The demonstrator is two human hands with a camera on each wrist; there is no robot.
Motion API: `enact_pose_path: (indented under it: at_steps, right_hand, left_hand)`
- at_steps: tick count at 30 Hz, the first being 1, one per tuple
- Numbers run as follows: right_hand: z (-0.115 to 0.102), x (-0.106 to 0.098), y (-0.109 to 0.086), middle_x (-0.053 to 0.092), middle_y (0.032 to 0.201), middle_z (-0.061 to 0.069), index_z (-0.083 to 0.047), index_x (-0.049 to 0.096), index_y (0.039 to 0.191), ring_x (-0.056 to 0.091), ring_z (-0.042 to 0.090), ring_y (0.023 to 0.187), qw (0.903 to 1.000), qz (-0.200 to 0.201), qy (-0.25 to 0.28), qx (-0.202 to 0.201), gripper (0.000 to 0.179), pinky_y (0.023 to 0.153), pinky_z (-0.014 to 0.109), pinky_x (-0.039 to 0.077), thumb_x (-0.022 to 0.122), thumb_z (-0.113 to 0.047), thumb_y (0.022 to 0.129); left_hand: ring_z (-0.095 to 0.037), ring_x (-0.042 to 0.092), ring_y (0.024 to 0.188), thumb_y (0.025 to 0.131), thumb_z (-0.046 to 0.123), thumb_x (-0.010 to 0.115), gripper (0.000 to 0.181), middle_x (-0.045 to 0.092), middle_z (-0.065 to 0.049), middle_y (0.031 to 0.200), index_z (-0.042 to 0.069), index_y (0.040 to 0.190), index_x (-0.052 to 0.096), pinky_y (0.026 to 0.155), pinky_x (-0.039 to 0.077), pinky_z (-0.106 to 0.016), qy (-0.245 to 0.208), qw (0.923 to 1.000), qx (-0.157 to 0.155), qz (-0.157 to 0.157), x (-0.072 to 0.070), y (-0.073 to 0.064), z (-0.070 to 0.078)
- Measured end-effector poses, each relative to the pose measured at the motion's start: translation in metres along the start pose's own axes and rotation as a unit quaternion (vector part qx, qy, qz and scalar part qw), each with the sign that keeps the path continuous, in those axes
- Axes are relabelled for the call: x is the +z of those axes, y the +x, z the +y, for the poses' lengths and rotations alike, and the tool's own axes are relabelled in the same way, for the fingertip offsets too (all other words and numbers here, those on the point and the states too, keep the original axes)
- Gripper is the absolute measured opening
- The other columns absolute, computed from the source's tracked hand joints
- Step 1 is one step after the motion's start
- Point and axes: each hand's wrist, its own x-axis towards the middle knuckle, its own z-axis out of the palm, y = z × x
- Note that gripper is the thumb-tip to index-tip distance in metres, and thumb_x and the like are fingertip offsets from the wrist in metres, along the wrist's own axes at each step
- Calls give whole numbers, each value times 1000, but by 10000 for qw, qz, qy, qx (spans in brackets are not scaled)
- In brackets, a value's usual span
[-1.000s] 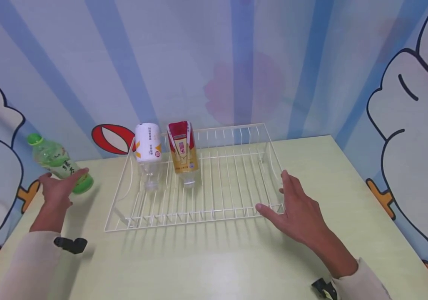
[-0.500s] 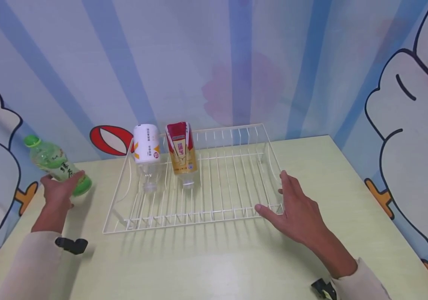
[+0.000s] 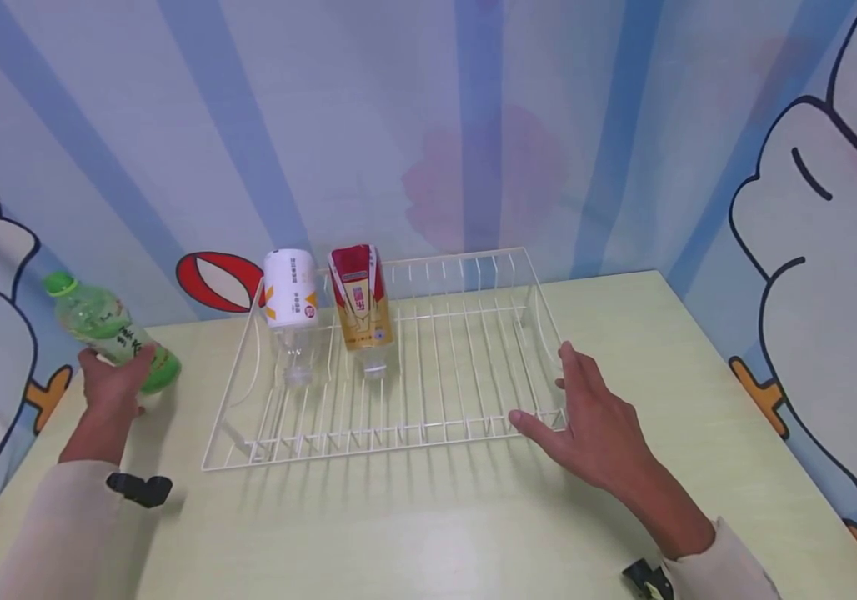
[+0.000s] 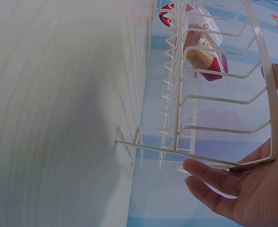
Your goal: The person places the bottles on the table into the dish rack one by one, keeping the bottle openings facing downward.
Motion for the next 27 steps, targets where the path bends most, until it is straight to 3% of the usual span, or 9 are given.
enact_pose_path:
  at_steps: [11, 27]
  right_hand:
    - [0, 0, -1, 32, 151, 23, 6, 13, 155, 62, 38, 113, 10000, 54, -48, -15, 100, 79, 66, 46, 63, -53, 92]
    - [1, 0, 1, 32, 151, 24, 5, 10, 156, 60, 39, 116, 10000, 46, -59, -45, 102, 81, 69, 44, 62, -55, 92]
  left_hand:
    - [-38, 13, 147, 98, 38, 53, 81, 14, -20, 161, 17, 157, 1, 117, 20, -56, 121, 9994, 288, 123, -1, -4, 1]
    - [-42, 29, 138, 96, 33, 57, 70, 25, -31, 147, 16, 152, 18, 106, 36, -61, 720, 9840, 1583, 383, 16, -26, 29]
